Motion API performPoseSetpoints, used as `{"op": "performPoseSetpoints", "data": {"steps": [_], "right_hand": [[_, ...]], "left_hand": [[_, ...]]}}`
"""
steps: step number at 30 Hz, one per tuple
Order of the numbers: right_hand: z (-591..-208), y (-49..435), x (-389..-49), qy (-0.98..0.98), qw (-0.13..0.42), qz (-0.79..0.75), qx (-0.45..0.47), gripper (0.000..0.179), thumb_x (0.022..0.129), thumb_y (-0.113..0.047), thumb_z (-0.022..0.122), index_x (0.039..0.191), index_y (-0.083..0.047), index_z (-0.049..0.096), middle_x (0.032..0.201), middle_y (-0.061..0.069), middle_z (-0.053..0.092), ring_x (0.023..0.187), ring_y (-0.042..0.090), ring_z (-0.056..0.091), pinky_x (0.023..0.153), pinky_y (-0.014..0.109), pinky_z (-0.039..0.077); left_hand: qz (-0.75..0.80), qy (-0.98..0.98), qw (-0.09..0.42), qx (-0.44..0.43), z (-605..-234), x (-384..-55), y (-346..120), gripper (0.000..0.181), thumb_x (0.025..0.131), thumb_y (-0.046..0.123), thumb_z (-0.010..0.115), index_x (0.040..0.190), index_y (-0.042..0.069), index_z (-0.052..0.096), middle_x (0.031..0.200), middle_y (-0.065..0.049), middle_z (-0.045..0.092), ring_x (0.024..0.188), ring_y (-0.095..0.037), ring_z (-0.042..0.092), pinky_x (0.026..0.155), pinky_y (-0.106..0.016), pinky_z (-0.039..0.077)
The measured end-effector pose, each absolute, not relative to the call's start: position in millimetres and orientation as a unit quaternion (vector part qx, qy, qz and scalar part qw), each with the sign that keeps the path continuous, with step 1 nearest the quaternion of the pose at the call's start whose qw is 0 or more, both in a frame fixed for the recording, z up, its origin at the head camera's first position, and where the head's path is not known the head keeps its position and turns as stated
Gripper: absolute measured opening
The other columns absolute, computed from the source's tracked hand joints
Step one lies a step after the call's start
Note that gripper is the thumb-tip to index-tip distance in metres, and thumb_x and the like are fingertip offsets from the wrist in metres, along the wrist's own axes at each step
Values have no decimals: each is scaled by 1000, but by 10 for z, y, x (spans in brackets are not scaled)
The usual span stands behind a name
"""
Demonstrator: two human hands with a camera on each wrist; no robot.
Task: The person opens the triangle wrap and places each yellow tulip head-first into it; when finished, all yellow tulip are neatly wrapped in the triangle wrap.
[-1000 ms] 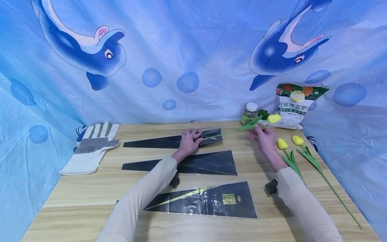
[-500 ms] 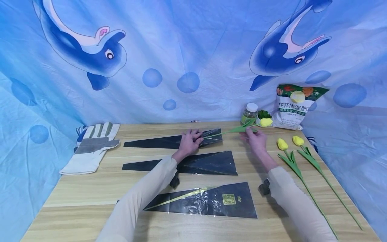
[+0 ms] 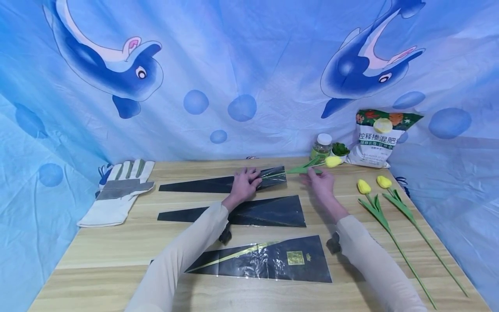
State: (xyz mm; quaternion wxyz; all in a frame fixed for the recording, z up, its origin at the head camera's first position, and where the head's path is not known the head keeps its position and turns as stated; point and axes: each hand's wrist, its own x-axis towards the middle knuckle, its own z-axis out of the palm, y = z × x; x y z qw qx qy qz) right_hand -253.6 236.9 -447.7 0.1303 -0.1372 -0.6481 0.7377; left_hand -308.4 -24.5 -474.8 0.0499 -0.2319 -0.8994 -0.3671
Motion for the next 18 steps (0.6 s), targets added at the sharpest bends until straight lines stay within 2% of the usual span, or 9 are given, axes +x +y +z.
{"op": "performPoseSetpoints", "data": {"steps": [7,13,18], "right_hand": [[-4504,2328,-2561,-662,118,727,-139,33,102,-13,59,126,9,58,104,25,70,83,28,74,77,42,59],[-4509,2299,-2560,-672,116,717,-144,32,101,-12,59,126,9,58,110,32,66,77,25,74,74,40,60],[-4512,2281,-2564,-674,110,716,-143,34,101,-12,59,127,9,57,112,34,64,78,24,74,74,41,60]], "left_hand": [[-367,-900,54,-228,-4757,-3084,-242,40,100,19,63,135,2,61,146,-18,51,143,-44,30,114,-68,9],[-355,-905,56,-225,-4750,-3080,-231,39,100,20,63,135,4,62,146,-16,51,143,-42,30,114,-68,9],[-354,-906,59,-223,-4739,-3077,-209,37,100,20,63,133,4,63,144,-15,53,143,-42,31,114,-68,9]]}}
